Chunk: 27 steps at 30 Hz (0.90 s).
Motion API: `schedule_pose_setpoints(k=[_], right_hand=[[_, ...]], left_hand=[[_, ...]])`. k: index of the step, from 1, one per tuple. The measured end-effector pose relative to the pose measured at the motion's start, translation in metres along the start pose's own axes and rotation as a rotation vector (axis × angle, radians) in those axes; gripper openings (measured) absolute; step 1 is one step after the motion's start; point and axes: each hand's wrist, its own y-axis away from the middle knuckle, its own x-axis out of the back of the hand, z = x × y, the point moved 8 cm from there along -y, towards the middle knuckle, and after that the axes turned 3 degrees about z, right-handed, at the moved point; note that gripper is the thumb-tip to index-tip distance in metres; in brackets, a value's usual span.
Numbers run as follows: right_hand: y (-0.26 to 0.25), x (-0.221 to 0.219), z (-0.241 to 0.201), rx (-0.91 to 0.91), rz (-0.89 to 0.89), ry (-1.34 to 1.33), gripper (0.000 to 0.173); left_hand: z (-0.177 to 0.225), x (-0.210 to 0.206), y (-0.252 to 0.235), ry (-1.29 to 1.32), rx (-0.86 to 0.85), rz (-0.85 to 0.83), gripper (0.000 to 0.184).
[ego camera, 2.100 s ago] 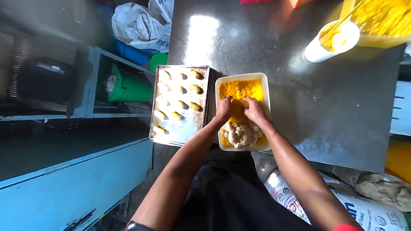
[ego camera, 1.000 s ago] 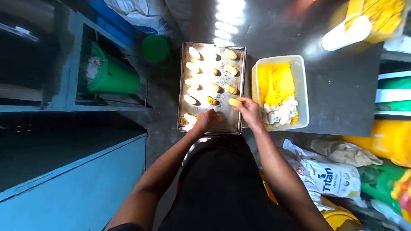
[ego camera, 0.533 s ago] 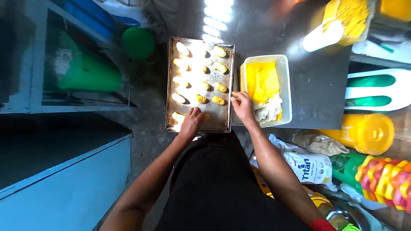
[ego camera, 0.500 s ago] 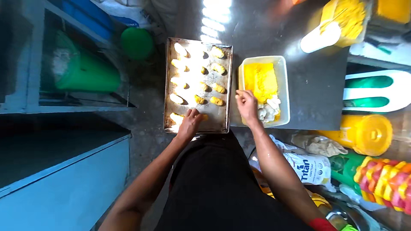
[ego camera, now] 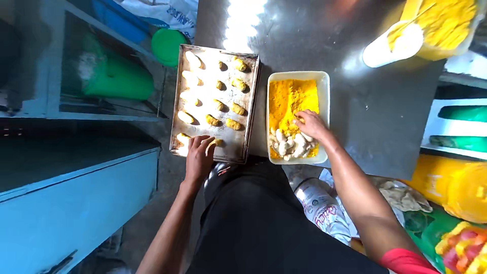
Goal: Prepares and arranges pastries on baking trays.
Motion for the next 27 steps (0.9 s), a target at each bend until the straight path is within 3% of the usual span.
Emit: schedule_pose_setpoints(k=[2, 5, 7, 11, 16, 18, 21, 25, 27], right_hand=[[-0.008, 0.002, 0.012, -0.067, -0.139, -0.058, 0.053], [-0.020, 0.009, 0.006, -0.089, -0.319, -0.127, 0.042], [-0.033, 0.028, 0.001, -0.068, -0.222, -0.216, 0.036], [-0.025, 0.055, -0.013, -0.083, 0.273, -0.264, 0.038], [-0.001, 0.004, -0.017, -0.071, 0.322, -0.119, 0.044], [-0.002, 0.010, -0.007, -0.120, 0.339, -0.143, 0.052], [-0.017, 0.027, 0.003, -0.153, 0.398, -0.175, 0.044], [-0.027, 0.040, 0.006, -0.332, 0.402, -0.455, 0.040], [-0.024, 0.036, -0.001, -0.368, 0.370, -0.353, 0.035]], left_hand=[[0.009, 0.006, 0.009, -0.010, 0.026, 0.033, 0.024], [0.012, 0.009, 0.028, -0.037, 0.058, 0.048, 0.024], [0.010, 0.010, 0.038, -0.042, 0.074, 0.068, 0.023], [0.006, 0.013, 0.052, -0.047, 0.093, 0.118, 0.022], [-0.001, 0.024, 0.058, -0.040, 0.120, 0.155, 0.022], [-0.006, 0.027, 0.058, -0.038, 0.120, 0.143, 0.022], [-0.009, 0.029, 0.048, -0.047, 0.085, 0.098, 0.022], [-0.012, 0.047, 0.035, -0.049, 0.014, 0.111, 0.024], [-0.020, 0.055, 0.035, -0.047, 0.008, 0.131, 0.024]])
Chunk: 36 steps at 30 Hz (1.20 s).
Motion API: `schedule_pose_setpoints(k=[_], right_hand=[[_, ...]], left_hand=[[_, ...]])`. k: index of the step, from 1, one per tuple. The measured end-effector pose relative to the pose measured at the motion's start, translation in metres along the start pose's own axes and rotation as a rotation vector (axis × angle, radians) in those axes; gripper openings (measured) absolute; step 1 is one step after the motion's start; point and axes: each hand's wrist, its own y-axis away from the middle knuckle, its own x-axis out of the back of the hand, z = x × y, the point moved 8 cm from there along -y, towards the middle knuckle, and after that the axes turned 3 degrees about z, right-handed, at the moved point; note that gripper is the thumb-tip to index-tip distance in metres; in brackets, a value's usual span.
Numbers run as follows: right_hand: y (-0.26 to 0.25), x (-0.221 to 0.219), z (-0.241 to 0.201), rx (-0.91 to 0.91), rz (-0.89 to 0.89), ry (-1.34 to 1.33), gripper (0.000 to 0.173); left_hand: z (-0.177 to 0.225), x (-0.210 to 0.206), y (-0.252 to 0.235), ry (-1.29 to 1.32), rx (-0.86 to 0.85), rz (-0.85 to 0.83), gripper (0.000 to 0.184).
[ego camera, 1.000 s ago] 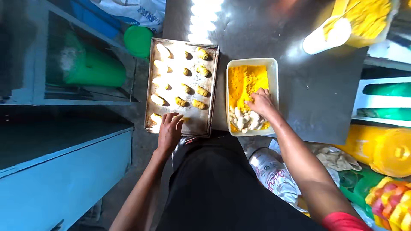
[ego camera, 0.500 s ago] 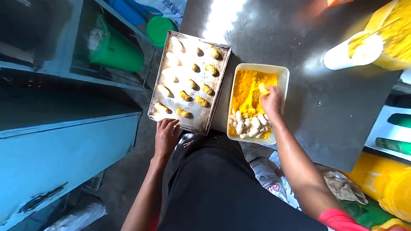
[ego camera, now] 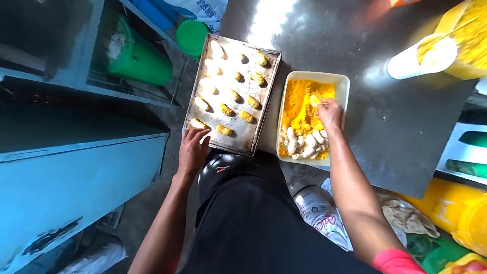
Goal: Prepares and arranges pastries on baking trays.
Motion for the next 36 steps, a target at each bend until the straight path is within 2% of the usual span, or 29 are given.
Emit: schedule_pose_setpoints(k=[2, 4, 9, 12, 15, 18, 21, 25, 29, 33, 36], right_hand=[[0.012, -0.007, -0.003, 0.060, 0.040, 0.222, 0.034], [0.016, -0.016, -0.008, 0.135, 0.084, 0.267, 0.038], [0.041, -0.020, -0.017, -0.015, 0.117, 0.130, 0.044], [0.065, -0.010, -0.044, -0.027, 0.231, 0.096, 0.036], [0.115, -0.012, -0.083, 0.012, 0.299, 0.010, 0.035], [0.178, -0.052, -0.123, 0.097, 0.156, -0.112, 0.032], [0.234, -0.105, -0.140, 0.101, -0.025, -0.192, 0.028], [0.261, -0.156, -0.135, 0.059, -0.120, -0.347, 0.027], [0.260, -0.166, -0.136, 0.214, -0.026, 0.063, 0.025], [0.262, -0.164, -0.136, 0.338, 0.019, 0.114, 0.035], [0.260, -0.172, -0.142, 0.455, 0.001, 0.113, 0.037]], left_hand=[[-0.011, 0.001, 0.001, 0.008, -0.014, -0.007, 0.023], [-0.024, 0.000, 0.000, 0.027, -0.043, -0.025, 0.023], [-0.058, 0.008, -0.020, 0.081, -0.182, -0.091, 0.021], [-0.080, 0.018, -0.032, 0.081, -0.213, -0.119, 0.023], [-0.093, 0.011, -0.037, 0.074, -0.250, -0.210, 0.024], [-0.073, -0.015, -0.033, 0.105, -0.375, -0.345, 0.025], [-0.043, -0.051, -0.029, 0.056, -0.511, -0.421, 0.024], [-0.031, -0.103, -0.037, -0.011, -0.566, -0.451, 0.025], [-0.030, -0.096, -0.042, 0.003, -0.561, -0.506, 0.021], [-0.042, -0.087, -0.037, 0.078, -0.517, -0.474, 0.024], [-0.036, -0.076, -0.033, 0.129, -0.461, -0.445, 0.023]])
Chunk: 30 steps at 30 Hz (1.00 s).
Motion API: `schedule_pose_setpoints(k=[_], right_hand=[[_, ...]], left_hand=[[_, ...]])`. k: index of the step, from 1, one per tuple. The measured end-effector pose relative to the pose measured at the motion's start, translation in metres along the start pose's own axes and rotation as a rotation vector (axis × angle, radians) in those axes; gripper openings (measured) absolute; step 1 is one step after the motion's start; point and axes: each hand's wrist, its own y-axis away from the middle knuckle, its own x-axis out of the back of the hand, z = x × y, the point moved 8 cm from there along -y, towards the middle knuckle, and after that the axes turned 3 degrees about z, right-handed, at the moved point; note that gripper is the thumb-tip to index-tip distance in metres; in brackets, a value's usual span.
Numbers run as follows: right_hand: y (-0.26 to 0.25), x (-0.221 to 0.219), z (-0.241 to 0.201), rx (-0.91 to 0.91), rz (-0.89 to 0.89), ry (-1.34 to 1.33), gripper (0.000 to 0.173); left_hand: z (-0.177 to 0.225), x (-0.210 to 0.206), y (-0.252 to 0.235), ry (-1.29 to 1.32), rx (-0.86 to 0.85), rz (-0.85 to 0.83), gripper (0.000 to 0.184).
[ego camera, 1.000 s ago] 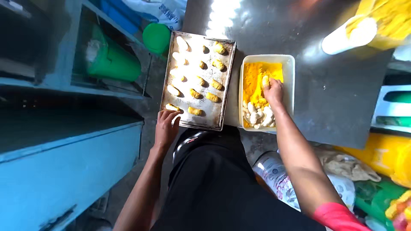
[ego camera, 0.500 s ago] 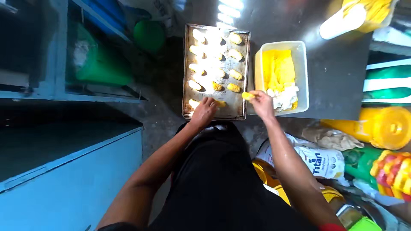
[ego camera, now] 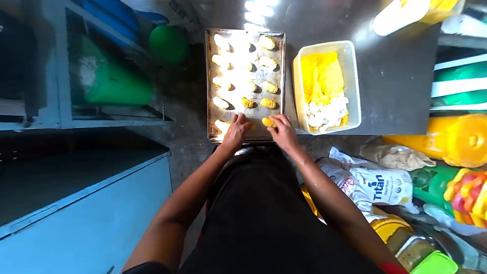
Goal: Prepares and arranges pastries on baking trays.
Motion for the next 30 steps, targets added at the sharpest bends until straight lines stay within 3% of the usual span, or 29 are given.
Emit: schedule_pose_setpoints(k=[3, 6, 8, 13, 16, 18, 23, 30], right_hand=[[-0.006, -0.003, -0.006, 0.046, -0.038, -0.040, 0.031], [-0.008, -0.004, -0.002, 0.073, -0.058, -0.049, 0.031], [-0.008, -0.004, 0.001, 0.069, -0.065, -0.043, 0.032], [-0.007, 0.006, -0.007, 0.182, 0.110, 0.024, 0.021], [0.006, -0.004, -0.008, 0.238, 0.060, 0.005, 0.017], [0.012, -0.003, -0.004, 0.170, 0.054, -0.062, 0.018], [0.015, 0.003, 0.001, -0.016, 0.113, -0.035, 0.050], [0.004, -0.007, -0.004, -0.173, 0.019, 0.038, 0.053]], left_hand=[[-0.001, 0.001, -0.001, -0.040, 0.069, 0.018, 0.022], [-0.002, 0.017, -0.007, -0.071, 0.132, 0.027, 0.038], [-0.007, 0.030, -0.020, -0.067, 0.148, 0.061, 0.037], [-0.024, 0.044, -0.059, -0.117, 0.096, 0.131, 0.028], [-0.030, 0.036, -0.077, -0.164, 0.048, 0.065, 0.034], [-0.035, 0.032, -0.084, -0.129, 0.036, 0.019, 0.032], [-0.046, 0.031, -0.078, -0.047, -0.024, 0.053, 0.025], [-0.052, 0.034, -0.077, -0.010, -0.077, 0.033, 0.028]])
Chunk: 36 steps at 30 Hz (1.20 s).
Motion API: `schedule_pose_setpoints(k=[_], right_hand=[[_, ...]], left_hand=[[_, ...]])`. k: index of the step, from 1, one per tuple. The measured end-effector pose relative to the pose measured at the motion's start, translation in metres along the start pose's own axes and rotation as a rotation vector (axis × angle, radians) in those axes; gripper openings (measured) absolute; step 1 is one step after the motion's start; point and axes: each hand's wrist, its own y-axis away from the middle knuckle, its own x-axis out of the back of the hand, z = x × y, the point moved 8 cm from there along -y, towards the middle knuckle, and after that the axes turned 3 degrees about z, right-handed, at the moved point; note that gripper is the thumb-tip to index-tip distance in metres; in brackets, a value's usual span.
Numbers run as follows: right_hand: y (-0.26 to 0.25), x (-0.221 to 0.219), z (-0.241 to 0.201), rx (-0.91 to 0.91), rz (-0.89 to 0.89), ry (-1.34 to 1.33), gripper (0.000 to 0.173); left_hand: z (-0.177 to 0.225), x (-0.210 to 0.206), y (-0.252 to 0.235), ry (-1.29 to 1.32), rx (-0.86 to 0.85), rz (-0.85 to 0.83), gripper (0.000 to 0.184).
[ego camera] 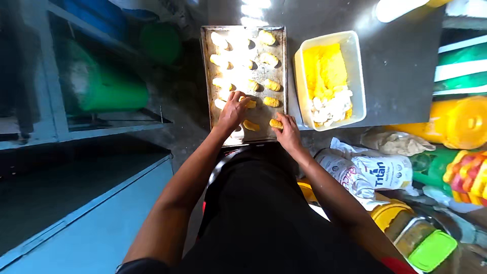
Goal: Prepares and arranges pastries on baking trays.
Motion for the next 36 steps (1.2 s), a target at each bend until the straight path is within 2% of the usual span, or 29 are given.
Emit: schedule_pose_setpoints(k=[2, 5, 10, 15, 22, 25, 29, 33, 36], right_hand=[[0.003, 0.001, -0.004, 0.010, 0.018, -0.022, 0.052], [0.011, 0.000, -0.007, 0.026, 0.079, -0.077, 0.054], [0.025, -0.003, -0.004, -0.002, 0.159, -0.182, 0.055], [0.017, -0.005, 0.003, 0.016, 0.104, -0.143, 0.058], [0.013, 0.003, 0.022, 0.041, 0.045, -0.094, 0.044], [0.010, 0.004, 0.024, 0.070, 0.046, -0.095, 0.041], [0.007, 0.010, 0.022, 0.123, 0.048, -0.112, 0.036], [0.008, 0.013, 0.015, 0.258, 0.070, -0.086, 0.030], [0.007, 0.009, 0.008, 0.348, 0.040, -0.040, 0.025]], left_hand=[[0.005, 0.007, 0.003, -0.026, -0.016, 0.008, 0.031], [0.027, 0.014, 0.013, -0.028, -0.089, -0.001, 0.022], [0.058, -0.029, 0.028, 0.072, -0.207, -0.077, 0.016], [0.065, -0.068, 0.022, -0.043, -0.114, -0.155, 0.017], [0.053, -0.074, 0.026, -0.039, -0.066, -0.113, 0.016], [0.053, -0.065, 0.029, -0.013, -0.054, -0.062, 0.018], [0.042, -0.022, 0.049, 0.058, 0.069, 0.060, 0.018], [0.021, 0.006, 0.078, 0.032, 0.171, 0.106, 0.019], [0.021, 0.012, 0.086, 0.007, 0.158, 0.131, 0.018]])
